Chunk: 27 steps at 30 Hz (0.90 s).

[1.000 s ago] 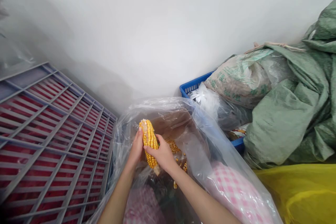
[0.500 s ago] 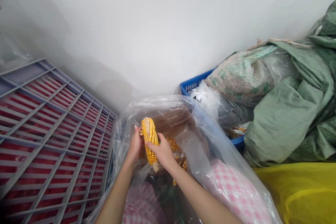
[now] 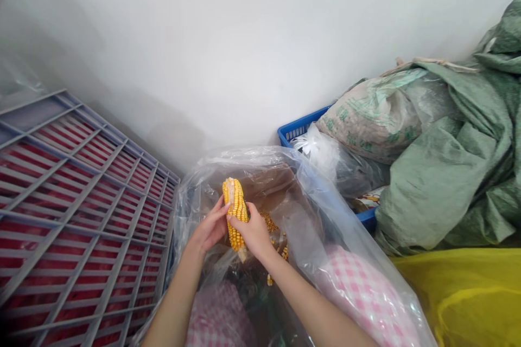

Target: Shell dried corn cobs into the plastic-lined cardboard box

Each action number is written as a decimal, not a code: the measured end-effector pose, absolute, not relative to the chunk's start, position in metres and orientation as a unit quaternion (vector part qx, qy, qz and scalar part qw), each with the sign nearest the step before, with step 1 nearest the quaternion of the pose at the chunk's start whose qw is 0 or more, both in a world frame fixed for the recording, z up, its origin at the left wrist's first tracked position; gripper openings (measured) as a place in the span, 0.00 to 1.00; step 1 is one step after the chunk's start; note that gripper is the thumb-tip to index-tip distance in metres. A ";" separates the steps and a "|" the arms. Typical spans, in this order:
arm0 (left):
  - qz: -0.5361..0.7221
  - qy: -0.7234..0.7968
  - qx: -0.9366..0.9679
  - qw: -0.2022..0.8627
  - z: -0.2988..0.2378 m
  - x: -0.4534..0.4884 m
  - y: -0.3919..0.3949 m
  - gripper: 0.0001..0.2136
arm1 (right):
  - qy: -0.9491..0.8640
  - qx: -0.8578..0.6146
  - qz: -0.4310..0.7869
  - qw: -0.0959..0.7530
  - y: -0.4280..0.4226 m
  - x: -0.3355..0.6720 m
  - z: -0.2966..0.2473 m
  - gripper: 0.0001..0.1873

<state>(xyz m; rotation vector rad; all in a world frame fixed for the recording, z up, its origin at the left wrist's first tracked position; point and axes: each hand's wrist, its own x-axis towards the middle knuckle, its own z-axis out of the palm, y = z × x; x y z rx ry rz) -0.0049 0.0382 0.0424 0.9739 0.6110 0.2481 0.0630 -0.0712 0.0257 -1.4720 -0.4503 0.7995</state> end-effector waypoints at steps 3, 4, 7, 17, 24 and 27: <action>0.097 0.278 0.434 0.852 0.041 -0.004 0.038 0.29 | -0.219 -0.661 0.336 0.634 -0.074 0.063 0.024 0.23; 0.091 0.274 0.427 0.857 0.041 -0.004 0.038 0.29 | -0.226 -0.663 0.330 0.632 -0.075 0.063 0.023 0.23; 0.076 0.264 0.413 0.868 0.037 -0.005 0.039 0.29 | -0.237 -0.670 0.323 0.626 -0.078 0.064 0.022 0.22; 0.054 0.283 0.396 0.872 0.033 -0.002 0.034 0.29 | -0.251 -0.712 0.307 0.580 -0.080 0.060 0.016 0.23; 0.099 0.289 0.395 0.866 0.031 0.000 0.031 0.20 | -0.215 -0.666 0.348 0.624 -0.076 0.062 0.016 0.24; 0.103 0.255 0.382 0.883 0.036 -0.003 0.035 0.20 | -0.193 -0.610 0.373 0.672 -0.072 0.063 0.020 0.23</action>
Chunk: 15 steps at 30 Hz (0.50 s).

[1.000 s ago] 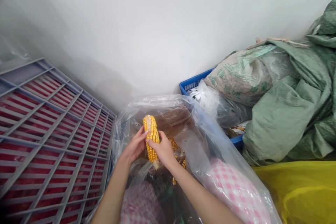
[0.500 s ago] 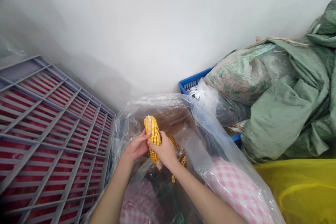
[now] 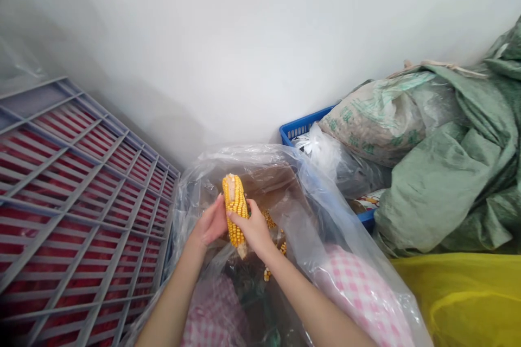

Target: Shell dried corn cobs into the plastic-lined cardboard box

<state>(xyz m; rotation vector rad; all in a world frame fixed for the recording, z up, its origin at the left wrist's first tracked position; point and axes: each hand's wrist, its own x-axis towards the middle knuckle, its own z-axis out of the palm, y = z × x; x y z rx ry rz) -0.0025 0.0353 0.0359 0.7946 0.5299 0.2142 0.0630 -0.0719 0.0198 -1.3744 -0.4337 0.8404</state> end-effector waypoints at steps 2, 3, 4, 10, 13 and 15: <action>0.106 0.237 0.398 0.880 0.040 -0.004 0.037 0.22 | -0.183 -0.593 0.381 0.685 -0.070 0.064 0.022 0.24; 0.109 0.236 0.410 0.874 0.042 -0.005 0.037 0.24 | -0.183 -0.592 0.381 0.687 -0.069 0.064 0.022 0.24; 0.112 0.239 0.423 0.867 0.043 -0.005 0.037 0.25 | -0.184 -0.592 0.380 0.687 -0.069 0.064 0.022 0.25; 0.132 0.280 0.456 0.834 0.048 -0.002 0.030 0.25 | -0.198 -0.607 0.373 0.672 -0.070 0.065 0.023 0.23; 0.136 0.288 0.459 0.829 0.048 -0.001 0.027 0.25 | -0.199 -0.611 0.373 0.670 -0.071 0.065 0.025 0.23; 0.137 0.293 0.460 0.827 0.048 -0.002 0.026 0.24 | -0.195 -0.612 0.374 0.668 -0.072 0.064 0.024 0.22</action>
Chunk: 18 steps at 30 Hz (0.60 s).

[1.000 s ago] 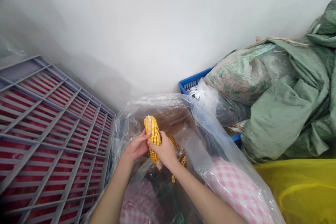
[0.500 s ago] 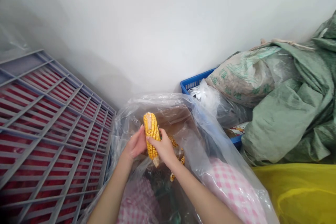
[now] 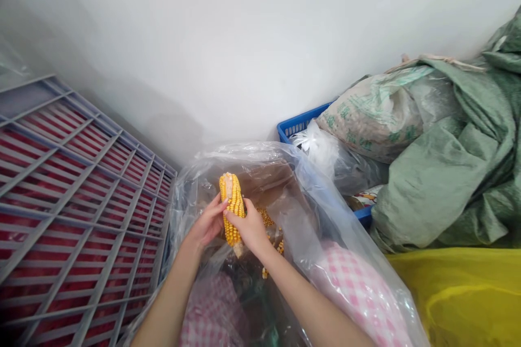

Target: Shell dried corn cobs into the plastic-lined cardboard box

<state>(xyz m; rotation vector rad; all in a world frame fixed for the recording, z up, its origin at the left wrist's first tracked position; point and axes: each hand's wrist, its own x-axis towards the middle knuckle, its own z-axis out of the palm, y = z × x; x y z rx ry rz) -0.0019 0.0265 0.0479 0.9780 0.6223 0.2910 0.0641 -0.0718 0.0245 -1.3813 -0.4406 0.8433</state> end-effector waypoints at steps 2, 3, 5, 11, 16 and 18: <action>0.138 0.299 0.461 0.824 0.047 -0.002 0.026 0.23 | -0.192 -0.612 0.376 0.669 -0.072 0.063 0.023 0.21; 0.137 0.302 0.460 0.824 0.046 -0.002 0.026 0.22 | -0.190 -0.613 0.377 0.668 -0.071 0.063 0.022 0.21; 0.134 0.306 0.459 0.823 0.044 -0.002 0.027 0.21 | -0.189 -0.615 0.376 0.667 -0.071 0.062 0.020 0.21; 0.130 0.309 0.464 0.820 0.043 0.000 0.027 0.20 | -0.187 -0.615 0.377 0.667 -0.069 0.062 0.017 0.20; 0.128 0.318 0.467 0.815 0.042 0.000 0.028 0.19 | -0.191 -0.629 0.372 0.655 -0.068 0.061 0.016 0.21; 0.127 0.321 0.469 0.813 0.040 0.000 0.027 0.19 | -0.192 -0.637 0.371 0.648 -0.068 0.060 0.016 0.21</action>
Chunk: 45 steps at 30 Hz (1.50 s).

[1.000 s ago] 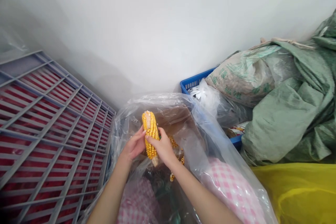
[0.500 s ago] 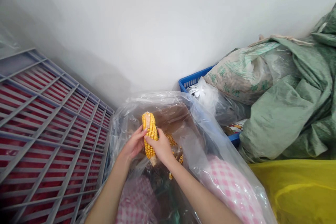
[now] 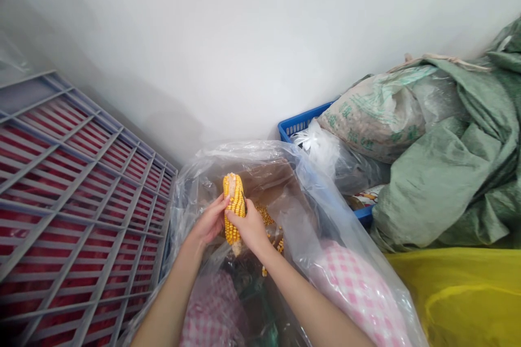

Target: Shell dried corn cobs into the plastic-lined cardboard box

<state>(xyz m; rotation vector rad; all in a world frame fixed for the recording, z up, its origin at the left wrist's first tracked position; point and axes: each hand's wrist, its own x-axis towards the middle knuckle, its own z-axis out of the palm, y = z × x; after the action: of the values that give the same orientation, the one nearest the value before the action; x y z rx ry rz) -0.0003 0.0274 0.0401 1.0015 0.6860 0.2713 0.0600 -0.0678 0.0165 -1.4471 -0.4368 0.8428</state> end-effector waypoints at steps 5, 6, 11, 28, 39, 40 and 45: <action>0.133 0.333 0.479 0.801 0.034 0.000 0.026 0.18 | -0.197 -0.660 0.364 0.627 -0.069 0.059 0.018 0.21; 0.134 0.332 0.481 0.800 0.032 0.000 0.026 0.18 | -0.198 -0.664 0.361 0.624 -0.070 0.059 0.018 0.21; 0.132 0.331 0.484 0.800 0.031 0.002 0.026 0.20 | -0.187 -0.675 0.357 0.618 -0.070 0.059 0.019 0.22; 0.113 0.418 0.586 0.684 0.027 0.004 0.037 0.29 | -0.159 -0.679 0.367 0.615 -0.065 0.059 0.006 0.21; 0.190 0.340 0.588 0.709 0.012 0.006 0.034 0.16 | -0.174 -0.721 0.344 0.576 -0.073 0.066 0.014 0.26; 0.195 0.339 0.584 0.711 0.010 0.006 0.034 0.15 | -0.175 -0.724 0.341 0.574 -0.073 0.066 0.015 0.26; 0.228 0.344 0.596 0.689 0.007 0.009 0.030 0.17 | -0.188 -0.704 0.327 0.602 -0.073 0.067 0.016 0.28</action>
<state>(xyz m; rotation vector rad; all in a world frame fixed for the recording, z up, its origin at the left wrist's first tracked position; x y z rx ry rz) 0.0089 0.0301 0.0070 1.3341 0.7686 0.5109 0.0665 -0.0731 0.0163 -1.6312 -0.4349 0.7582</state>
